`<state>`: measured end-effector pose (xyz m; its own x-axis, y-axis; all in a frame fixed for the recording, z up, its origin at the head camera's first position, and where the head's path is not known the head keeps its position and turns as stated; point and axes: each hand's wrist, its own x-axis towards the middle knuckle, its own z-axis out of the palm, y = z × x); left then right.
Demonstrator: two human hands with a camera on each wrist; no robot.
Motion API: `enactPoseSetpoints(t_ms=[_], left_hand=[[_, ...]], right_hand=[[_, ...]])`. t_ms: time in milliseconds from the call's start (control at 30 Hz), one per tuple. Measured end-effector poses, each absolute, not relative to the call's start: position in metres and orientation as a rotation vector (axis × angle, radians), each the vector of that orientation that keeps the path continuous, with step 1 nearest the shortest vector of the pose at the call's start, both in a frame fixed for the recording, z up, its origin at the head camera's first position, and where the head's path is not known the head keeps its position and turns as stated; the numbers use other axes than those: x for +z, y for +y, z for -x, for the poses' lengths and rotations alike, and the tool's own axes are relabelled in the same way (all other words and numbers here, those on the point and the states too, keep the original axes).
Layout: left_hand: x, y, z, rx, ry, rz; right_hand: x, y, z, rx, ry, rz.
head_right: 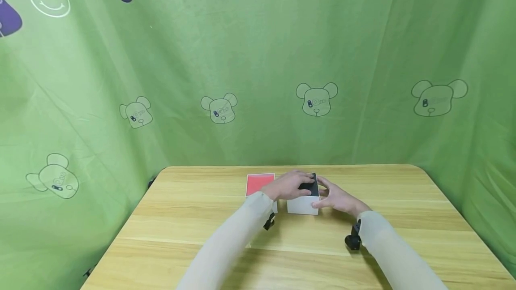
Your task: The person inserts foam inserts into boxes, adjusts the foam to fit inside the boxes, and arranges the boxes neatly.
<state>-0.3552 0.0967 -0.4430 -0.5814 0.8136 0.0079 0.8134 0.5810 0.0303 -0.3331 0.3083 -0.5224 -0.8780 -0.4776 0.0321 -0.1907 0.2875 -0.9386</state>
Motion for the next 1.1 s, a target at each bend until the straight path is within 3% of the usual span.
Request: enactPoseSetpoints(t_ms=[1100], left_hand=[[-0.453,0.111,0.36,0.274,2.896,-1.208]], right_hand=[[-0.525,0.308,0.335,-1.669,2.27,0.641]])
